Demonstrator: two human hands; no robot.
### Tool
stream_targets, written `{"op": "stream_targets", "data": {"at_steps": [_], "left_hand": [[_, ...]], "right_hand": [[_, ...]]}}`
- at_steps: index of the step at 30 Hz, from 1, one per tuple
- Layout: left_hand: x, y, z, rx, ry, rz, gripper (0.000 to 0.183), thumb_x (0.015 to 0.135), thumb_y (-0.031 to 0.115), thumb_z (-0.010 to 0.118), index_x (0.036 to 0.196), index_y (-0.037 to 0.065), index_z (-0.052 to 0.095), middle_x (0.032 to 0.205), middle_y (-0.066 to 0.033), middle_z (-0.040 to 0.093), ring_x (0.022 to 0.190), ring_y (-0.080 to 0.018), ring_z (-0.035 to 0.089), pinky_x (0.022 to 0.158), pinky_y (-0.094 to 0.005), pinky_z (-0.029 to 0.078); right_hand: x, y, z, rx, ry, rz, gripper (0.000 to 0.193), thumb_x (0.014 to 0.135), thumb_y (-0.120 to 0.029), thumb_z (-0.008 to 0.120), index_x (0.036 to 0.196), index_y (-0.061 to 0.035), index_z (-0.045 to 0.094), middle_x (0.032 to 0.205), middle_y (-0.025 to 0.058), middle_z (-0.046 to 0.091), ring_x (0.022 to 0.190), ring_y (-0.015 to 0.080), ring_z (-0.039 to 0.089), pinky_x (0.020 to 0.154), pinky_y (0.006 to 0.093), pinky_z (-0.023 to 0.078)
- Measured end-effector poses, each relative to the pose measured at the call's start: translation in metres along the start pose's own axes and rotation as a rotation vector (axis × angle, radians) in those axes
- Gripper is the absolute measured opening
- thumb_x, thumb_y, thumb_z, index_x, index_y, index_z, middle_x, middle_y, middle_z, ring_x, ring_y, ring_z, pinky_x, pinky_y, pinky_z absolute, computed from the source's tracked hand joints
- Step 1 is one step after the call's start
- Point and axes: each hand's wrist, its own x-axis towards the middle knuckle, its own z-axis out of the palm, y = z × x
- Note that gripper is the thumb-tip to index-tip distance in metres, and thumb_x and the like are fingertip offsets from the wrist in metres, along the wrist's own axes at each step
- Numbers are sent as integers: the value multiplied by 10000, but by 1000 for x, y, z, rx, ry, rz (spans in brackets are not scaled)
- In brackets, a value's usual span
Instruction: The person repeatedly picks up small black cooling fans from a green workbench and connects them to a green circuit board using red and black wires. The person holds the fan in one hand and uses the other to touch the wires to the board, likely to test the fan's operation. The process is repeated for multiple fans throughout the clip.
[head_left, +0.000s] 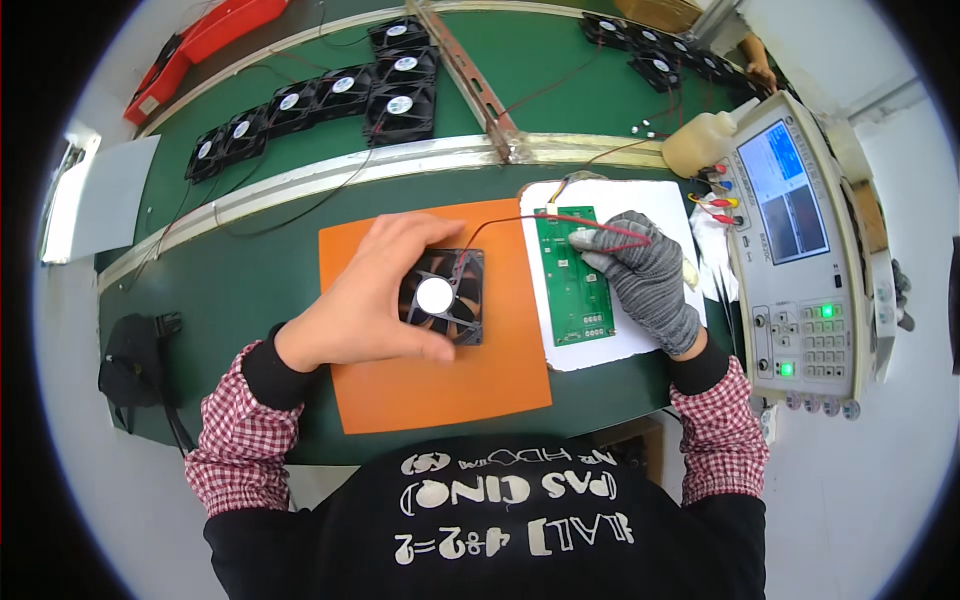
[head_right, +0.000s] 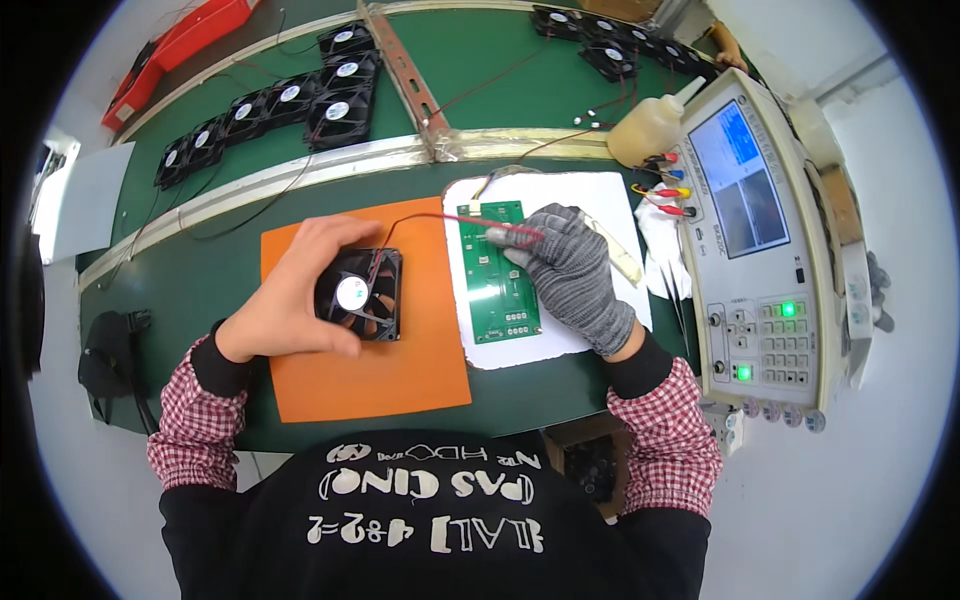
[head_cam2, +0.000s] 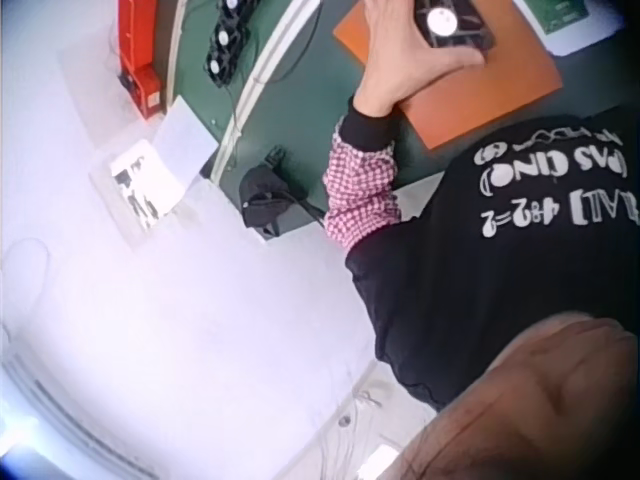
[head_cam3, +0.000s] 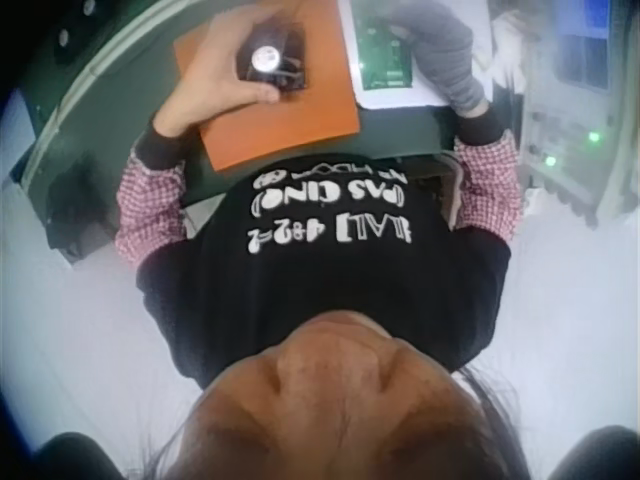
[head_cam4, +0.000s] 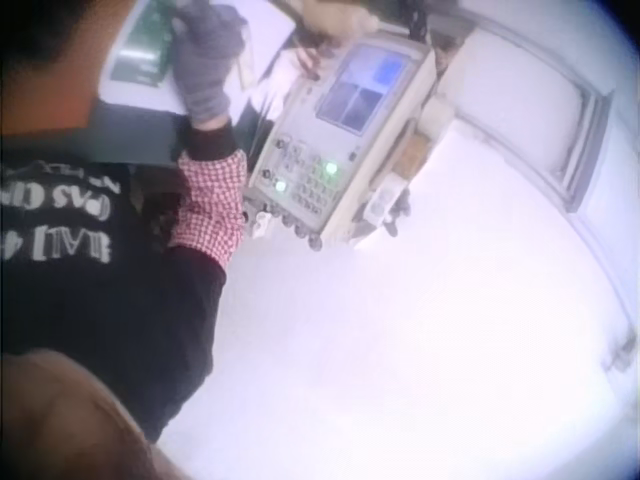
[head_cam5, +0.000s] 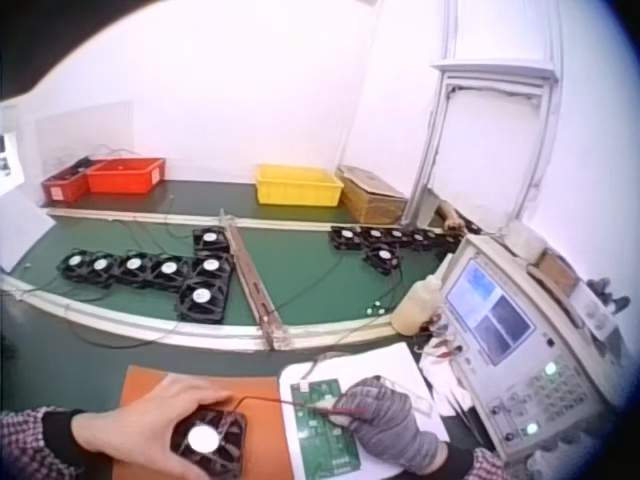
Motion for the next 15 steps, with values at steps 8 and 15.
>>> {"op": "stream_targets", "data": {"at_steps": [8, 15], "left_hand": [[-10, 1, 12, 161, 27, -16, 1041, 532, 361, 927, 1396, 40, 442, 1273, -156, 494, 1202, -366, 438, 1043, -452, 365], [-11, 2, 11, 159, 38, -15, 1027, 523, 329, 932, 1388, 50, 455, 1258, -154, 499, 1188, -363, 444, 1037, -452, 367]], "right_hand": [[10, -2, -8, -133, -79, -169, 279, 756, -103, 720, 1029, -152, 748, 870, 37, 681, 836, 248, 617, 783, 378, 498], [7, -20, -7, -525, -110, -397, 272, 738, -108, 680, 1006, -112, 726, 933, 62, 708, 913, 268, 643, 811, 399, 510]]}}
